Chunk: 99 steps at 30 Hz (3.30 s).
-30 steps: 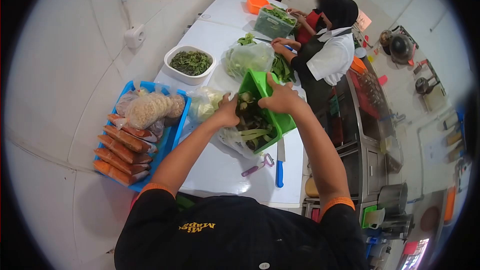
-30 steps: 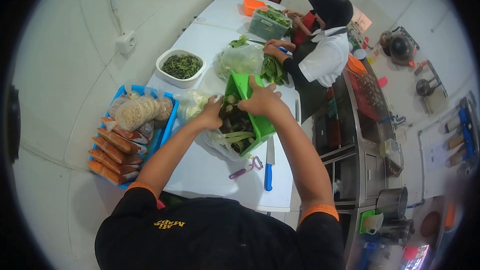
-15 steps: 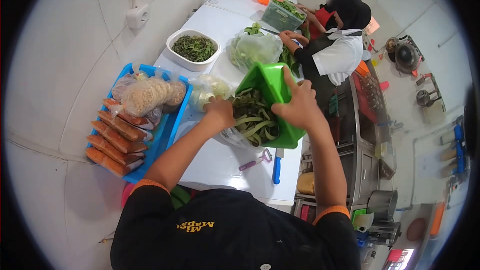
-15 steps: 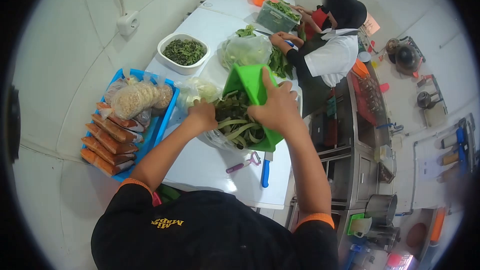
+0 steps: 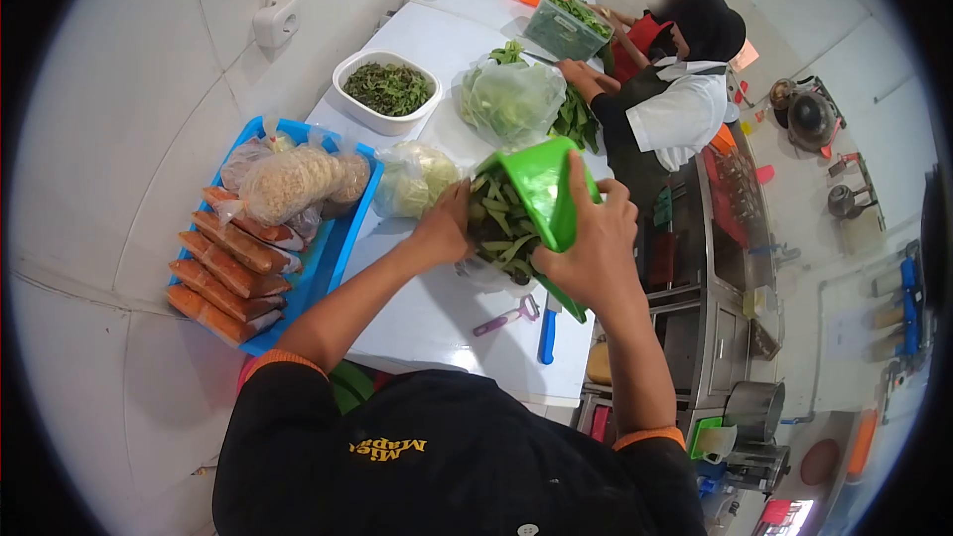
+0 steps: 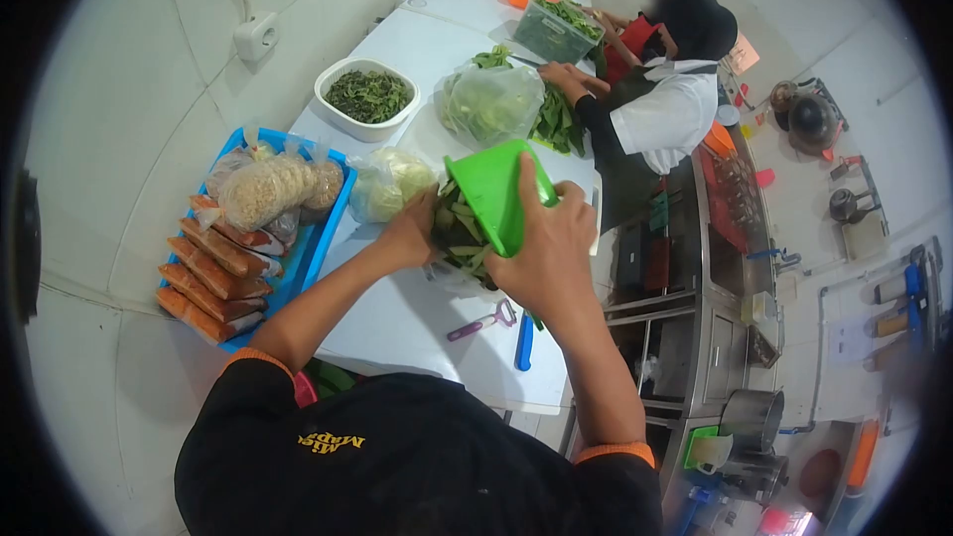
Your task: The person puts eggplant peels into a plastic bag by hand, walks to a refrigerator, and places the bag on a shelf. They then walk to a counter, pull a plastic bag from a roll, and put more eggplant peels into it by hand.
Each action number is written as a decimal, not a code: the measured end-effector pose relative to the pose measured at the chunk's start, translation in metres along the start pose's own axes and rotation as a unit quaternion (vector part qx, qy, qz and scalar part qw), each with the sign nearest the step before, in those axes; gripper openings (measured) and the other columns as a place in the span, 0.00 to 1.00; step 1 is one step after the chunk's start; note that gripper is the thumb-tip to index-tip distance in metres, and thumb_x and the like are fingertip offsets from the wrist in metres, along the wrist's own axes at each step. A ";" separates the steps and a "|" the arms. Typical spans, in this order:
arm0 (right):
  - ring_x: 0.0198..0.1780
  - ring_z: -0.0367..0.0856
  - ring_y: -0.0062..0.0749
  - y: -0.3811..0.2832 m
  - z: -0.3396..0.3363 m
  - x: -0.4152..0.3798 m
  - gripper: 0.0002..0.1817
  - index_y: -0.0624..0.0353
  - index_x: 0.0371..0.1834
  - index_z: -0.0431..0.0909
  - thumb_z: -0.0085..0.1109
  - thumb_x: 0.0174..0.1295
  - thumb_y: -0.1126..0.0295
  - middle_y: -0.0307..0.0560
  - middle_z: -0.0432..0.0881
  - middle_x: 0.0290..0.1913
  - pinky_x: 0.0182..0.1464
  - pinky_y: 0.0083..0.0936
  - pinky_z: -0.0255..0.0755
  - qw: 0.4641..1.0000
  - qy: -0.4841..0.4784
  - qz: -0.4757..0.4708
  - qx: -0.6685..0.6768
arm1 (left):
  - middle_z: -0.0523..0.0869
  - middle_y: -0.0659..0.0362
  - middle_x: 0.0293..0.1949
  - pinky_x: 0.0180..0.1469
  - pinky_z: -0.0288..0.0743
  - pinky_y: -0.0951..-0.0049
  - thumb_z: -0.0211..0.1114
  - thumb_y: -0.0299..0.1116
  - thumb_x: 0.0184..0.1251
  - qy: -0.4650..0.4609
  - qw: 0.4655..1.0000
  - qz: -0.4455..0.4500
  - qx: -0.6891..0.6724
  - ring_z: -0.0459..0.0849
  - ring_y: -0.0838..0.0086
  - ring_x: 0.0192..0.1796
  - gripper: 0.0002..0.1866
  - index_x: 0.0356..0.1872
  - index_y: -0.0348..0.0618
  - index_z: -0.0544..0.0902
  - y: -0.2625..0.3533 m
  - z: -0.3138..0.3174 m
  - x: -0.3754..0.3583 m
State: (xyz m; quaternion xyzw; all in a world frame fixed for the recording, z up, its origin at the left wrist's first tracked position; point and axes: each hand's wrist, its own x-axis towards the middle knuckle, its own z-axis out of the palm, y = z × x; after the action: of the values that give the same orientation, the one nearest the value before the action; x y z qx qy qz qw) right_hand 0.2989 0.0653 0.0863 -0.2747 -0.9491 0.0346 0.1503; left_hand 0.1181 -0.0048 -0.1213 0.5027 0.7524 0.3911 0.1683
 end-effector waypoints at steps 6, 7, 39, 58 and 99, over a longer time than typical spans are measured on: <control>0.59 0.63 0.69 -0.003 -0.011 0.000 0.60 0.50 0.82 0.55 0.72 0.37 0.64 0.75 0.62 0.59 0.64 0.55 0.59 0.998 0.042 -0.045 -0.021 | 0.63 0.35 0.73 0.75 0.64 0.56 0.73 0.31 0.47 -0.016 0.997 -0.056 -0.048 0.65 0.42 0.74 0.55 0.77 0.27 0.51 0.000 0.006 0.005; 0.59 0.63 0.69 -0.003 -0.014 0.004 0.60 0.49 0.82 0.55 0.72 0.36 0.64 0.75 0.62 0.59 0.64 0.55 0.59 0.998 0.030 -0.045 -0.009 | 0.61 0.35 0.74 0.74 0.66 0.55 0.71 0.30 0.47 -0.010 0.997 -0.059 -0.042 0.65 0.41 0.74 0.56 0.78 0.29 0.49 -0.009 0.013 0.014; 0.66 0.67 0.54 0.044 -0.042 -0.038 0.62 0.70 0.80 0.53 0.68 0.34 0.61 0.65 0.66 0.65 0.70 0.44 0.60 0.968 0.153 -0.132 0.152 | 0.57 0.41 0.77 0.76 0.59 0.50 0.69 0.30 0.49 -0.099 0.994 -0.033 0.027 0.55 0.43 0.79 0.52 0.78 0.38 0.53 -0.028 0.000 -0.018; 0.56 0.80 0.38 0.147 -0.026 -0.113 0.51 0.67 0.76 0.61 0.71 0.45 0.64 0.51 0.77 0.58 0.59 0.32 0.74 0.807 0.329 0.179 0.457 | 0.55 0.39 0.79 0.75 0.58 0.44 0.69 0.50 0.62 -0.115 0.991 -0.072 -0.002 0.61 0.45 0.78 0.47 0.79 0.45 0.59 -0.016 -0.015 -0.016; 0.51 0.81 0.53 0.053 0.080 -0.018 0.14 0.71 0.50 0.81 0.56 0.62 0.77 0.59 0.78 0.50 0.49 0.41 0.80 0.987 0.091 -0.070 0.111 | 0.82 0.54 0.50 0.49 0.81 0.66 0.57 0.34 0.65 0.007 0.760 -0.074 -0.646 0.85 0.67 0.49 0.23 0.61 0.37 0.74 0.058 0.034 -0.029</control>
State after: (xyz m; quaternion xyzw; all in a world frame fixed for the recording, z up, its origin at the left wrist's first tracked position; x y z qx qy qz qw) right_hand 0.3163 0.1018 -0.0023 -0.1907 -0.9387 0.1041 0.2678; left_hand 0.1892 -0.0053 -0.1029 0.2151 0.3573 0.7743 0.4759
